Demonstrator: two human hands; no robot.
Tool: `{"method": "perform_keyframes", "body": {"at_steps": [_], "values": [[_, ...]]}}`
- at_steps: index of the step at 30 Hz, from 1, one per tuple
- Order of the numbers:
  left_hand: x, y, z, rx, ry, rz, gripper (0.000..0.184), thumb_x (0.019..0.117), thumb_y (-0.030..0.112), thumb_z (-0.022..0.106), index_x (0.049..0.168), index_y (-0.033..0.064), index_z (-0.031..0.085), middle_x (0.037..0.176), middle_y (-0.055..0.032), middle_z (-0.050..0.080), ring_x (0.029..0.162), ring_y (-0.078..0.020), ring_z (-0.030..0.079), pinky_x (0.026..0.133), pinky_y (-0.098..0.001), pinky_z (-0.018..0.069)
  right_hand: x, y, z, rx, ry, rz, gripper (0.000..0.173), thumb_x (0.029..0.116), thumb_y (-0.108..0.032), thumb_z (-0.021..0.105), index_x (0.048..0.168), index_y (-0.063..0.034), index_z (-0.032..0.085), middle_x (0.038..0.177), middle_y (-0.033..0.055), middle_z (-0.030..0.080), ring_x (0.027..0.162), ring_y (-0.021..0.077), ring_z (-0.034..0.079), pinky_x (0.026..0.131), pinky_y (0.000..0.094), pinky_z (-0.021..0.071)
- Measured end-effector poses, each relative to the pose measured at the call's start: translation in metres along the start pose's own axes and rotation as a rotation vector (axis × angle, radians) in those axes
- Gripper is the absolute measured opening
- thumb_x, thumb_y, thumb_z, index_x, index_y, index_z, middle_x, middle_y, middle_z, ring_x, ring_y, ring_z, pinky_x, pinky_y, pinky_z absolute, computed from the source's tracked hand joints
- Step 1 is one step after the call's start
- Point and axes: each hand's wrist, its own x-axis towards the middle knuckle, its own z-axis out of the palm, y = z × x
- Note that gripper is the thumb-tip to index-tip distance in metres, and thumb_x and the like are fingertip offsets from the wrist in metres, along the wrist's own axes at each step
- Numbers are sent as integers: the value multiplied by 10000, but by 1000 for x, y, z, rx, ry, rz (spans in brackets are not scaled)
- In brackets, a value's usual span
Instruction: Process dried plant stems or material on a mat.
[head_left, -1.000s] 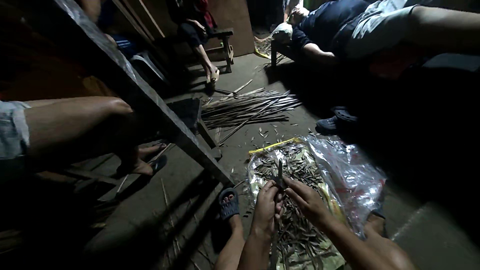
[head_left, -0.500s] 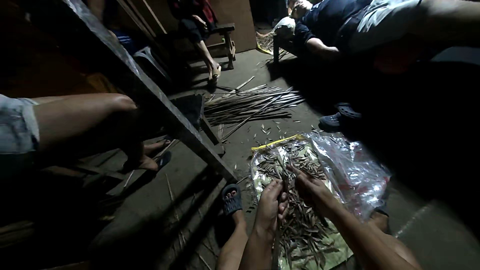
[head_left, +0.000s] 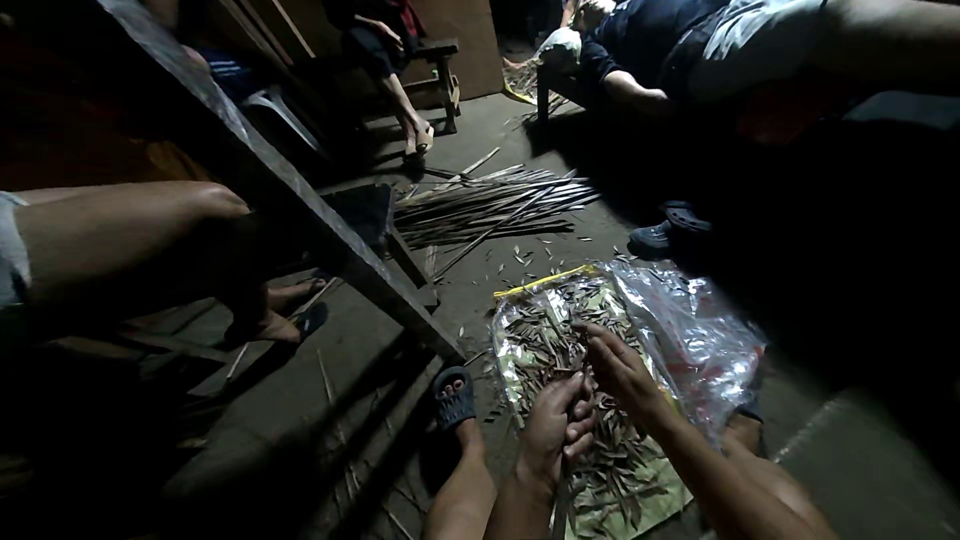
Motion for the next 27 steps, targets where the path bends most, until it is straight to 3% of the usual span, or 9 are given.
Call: {"method": "perform_keyframes", "body": {"at_steps": [2,4,8,10,14,16,19,23,27], "values": [[1,2,-2,31,28,38,391,1127,187,239,862,122,519,564,91,401,377,32,332,345,-106,301,4,0,-4,103,30,64,407,1076,-183,338,1393,-13,529,763,-92,474,541,-27,379,491,157,352],[0,6,-4,82,102,92,365,1128,179,266,883,109,528,561,88,395,374,28,327,343,-112,302,5,-1,-7,177,-19,138,405,1081,-196,324,1396,-24,511,694,-106,426,495,-14,367,451,161,345],[-3,11,-5,357,268,238,218,1108,104,365,1052,51,568,591,65,413,386,13,335,347,-130,309,-3,-13,-3,192,-210,225,432,1056,-217,365,1433,-45,486,711,-109,456,506,-15,396,461,162,365],[-3,11,-6,505,299,297,192,1086,73,416,1059,38,603,619,59,458,414,13,361,369,-132,308,-7,-16,0,193,-244,237,438,1056,-192,385,1457,-31,459,733,-102,468,519,-18,393,474,161,361],[0,6,-9,707,306,399,188,1029,11,468,1088,6,647,795,43,579,567,24,451,510,-144,374,-9,-13,1,203,-272,196,317,1047,-178,424,1314,-46,534,739,-116,501,519,-48,401,473,130,359],[1,5,-10,716,312,396,205,1031,12,467,1117,-14,651,781,38,576,560,20,442,511,-149,371,-9,-7,2,92,-221,132,305,1047,-178,436,1279,-28,565,762,-102,514,552,-52,416,507,133,374],[2,4,-12,723,269,386,194,1069,78,469,1027,10,645,682,66,502,508,22,389,480,-142,331,-3,4,1,-157,-33,81,361,1073,-169,437,1334,41,572,949,42,632,698,17,500,662,220,450],[0,6,-11,698,289,340,218,1089,111,441,991,33,620,613,70,431,444,5,351,415,-147,295,5,-2,-3,32,-20,277,324,1103,-208,372,1255,-11,580,722,-56,462,522,10,406,481,183,373],[0,10,-11,770,307,260,201,1091,122,450,1042,13,611,692,23,499,503,-25,422,467,-179,360,-8,-17,8,185,-153,374,140,1029,-140,519,1114,-52,587,696,-79,512,490,-18,413,451,154,365]]}}
